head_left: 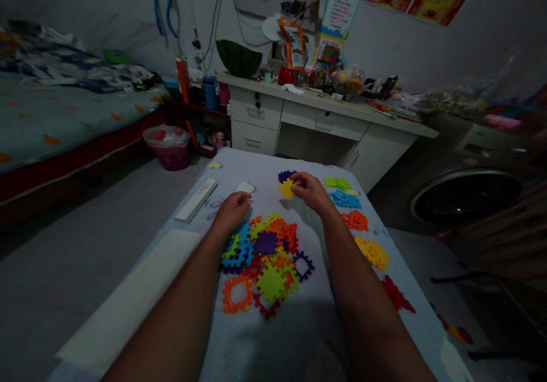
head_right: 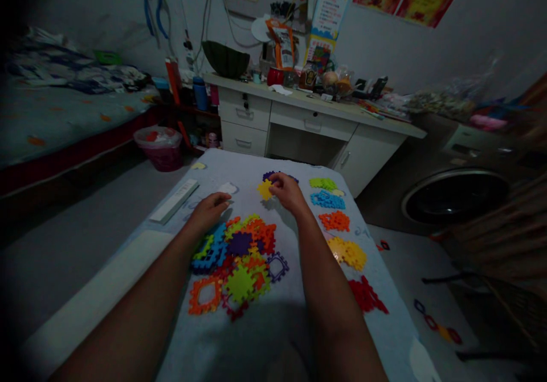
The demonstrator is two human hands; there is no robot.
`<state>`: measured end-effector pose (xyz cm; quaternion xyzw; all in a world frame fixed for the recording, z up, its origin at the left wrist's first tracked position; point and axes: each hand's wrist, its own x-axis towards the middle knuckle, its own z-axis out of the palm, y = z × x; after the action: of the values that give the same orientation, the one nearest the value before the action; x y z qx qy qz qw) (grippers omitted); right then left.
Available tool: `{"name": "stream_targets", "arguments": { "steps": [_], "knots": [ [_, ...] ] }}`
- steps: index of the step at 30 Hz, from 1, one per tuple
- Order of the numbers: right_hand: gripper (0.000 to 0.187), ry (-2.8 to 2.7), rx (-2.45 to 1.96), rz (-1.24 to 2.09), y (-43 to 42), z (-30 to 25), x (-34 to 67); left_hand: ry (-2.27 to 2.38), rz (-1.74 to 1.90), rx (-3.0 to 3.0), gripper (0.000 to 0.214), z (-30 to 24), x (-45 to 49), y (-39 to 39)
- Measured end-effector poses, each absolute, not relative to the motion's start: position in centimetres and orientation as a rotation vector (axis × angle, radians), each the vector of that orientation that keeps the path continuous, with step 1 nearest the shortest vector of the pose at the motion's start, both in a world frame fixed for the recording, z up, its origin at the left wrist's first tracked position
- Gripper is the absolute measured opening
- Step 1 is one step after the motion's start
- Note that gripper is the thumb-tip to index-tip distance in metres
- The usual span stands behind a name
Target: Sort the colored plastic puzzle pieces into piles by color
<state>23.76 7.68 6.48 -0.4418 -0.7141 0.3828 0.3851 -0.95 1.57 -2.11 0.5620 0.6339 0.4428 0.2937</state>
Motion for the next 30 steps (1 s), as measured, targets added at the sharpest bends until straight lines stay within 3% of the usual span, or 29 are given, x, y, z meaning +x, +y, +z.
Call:
{"name": "stream_targets", "arguments": {
  "steps": [8, 20, 30],
  "knots": [
    [0.027, -1.789, -1.414, 0.879, 6.3, 10.2, 33.5, 1.661, 1.137, 1.544, 0.032, -1.9, -1.2, 1.2],
    [0.021, -1.934, -1.632, 1.041, -0.4, 8.5, 41.8, 1.756, 0.963, 1.715, 0.043, -1.8, -1.1, 1.2],
    [0.023, -1.873, -1.677, 0.917, -2.9, 7.8, 44.2, 1.805, 0.733, 1.997, 0.043, -0.1, -0.7, 0.5]
  ]
}}
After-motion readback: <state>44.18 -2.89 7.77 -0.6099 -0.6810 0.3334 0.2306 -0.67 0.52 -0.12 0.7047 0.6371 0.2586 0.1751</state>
